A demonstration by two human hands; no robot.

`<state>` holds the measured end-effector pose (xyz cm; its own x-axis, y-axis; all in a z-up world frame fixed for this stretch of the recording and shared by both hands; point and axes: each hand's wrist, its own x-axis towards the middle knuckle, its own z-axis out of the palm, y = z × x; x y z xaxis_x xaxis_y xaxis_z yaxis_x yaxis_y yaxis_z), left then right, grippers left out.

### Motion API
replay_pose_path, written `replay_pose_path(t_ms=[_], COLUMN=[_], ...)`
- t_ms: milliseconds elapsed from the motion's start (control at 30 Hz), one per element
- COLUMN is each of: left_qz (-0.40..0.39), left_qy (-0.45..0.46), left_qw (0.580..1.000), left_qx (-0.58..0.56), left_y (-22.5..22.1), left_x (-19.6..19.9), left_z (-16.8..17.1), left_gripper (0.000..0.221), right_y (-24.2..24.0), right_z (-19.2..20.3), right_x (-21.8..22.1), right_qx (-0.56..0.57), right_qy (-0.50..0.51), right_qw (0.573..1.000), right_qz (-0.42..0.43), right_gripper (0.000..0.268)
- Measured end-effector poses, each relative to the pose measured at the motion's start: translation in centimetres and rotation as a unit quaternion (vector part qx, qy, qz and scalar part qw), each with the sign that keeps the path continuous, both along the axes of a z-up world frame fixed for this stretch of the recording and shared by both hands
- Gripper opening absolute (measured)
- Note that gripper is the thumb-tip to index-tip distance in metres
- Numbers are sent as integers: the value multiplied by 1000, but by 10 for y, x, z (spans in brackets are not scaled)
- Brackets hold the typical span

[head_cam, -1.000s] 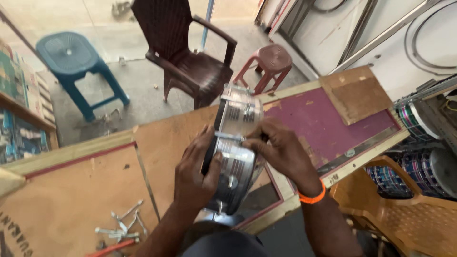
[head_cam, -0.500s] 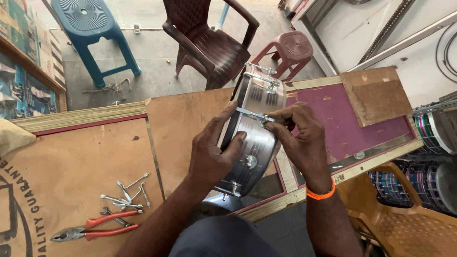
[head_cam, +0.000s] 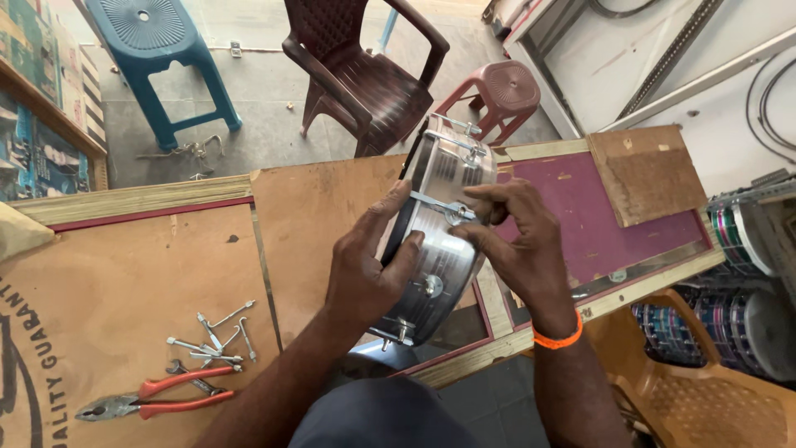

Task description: The person repairs a snare drum by attaching and tightening lugs and tension rods around the metal shell using a small wrench. The person handles several loose screws, positions the tension components against the drum, and manually threads the rods before tightening them with the tool.

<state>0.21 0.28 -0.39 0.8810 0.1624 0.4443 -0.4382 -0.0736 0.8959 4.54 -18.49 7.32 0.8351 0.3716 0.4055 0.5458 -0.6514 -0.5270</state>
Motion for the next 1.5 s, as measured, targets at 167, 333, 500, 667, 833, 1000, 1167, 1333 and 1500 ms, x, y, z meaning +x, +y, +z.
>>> replay_pose_path(t_ms=[167, 333, 500, 667, 833, 1000, 1167, 1333, 1500], left_qz=[-4, -9, -21, -93, -156, -107, -109, -99, -101], left_qy=[1, 12, 19, 97, 201, 128, 127, 101, 133], left_qw=[1000, 1000, 1000, 970, 956, 986, 983, 989, 985], left_qx=[5, 6, -8, -204, -148, -12, 70, 40, -36], left_y=[-4, -3, 0, 13, 27, 18, 0, -22, -36], left_x=[-1, -2, -2, -1, -32, -42, -31, -19, -19], left_z=[-2, -2, -4, -42, -70, -57, -50, -38, -17], left_gripper=[57, 57, 55, 38, 22, 23, 33, 29, 22], right_y=[1, 0, -8, -10, -17, -17, -21, -48, -73], right_z=[-1, 8, 10, -9, -15, -10, -14, -30, -38], right_x=[-10, -6, 5, 11, 13, 11, 16, -2, -10], right_qx=[-16, -88, -49, 19, 20, 7, 24, 58, 47], right_qy=[-36, -79, 47, 62, 46, 17, 57, -75, -77], right_qw=[998, 993, 998, 997, 998, 1000, 997, 994, 982], right_qz=[-51, -10, -7, -38, -40, 10, -34, 56, 166], right_gripper=[20, 17, 14, 8, 9, 11, 12, 24, 41])
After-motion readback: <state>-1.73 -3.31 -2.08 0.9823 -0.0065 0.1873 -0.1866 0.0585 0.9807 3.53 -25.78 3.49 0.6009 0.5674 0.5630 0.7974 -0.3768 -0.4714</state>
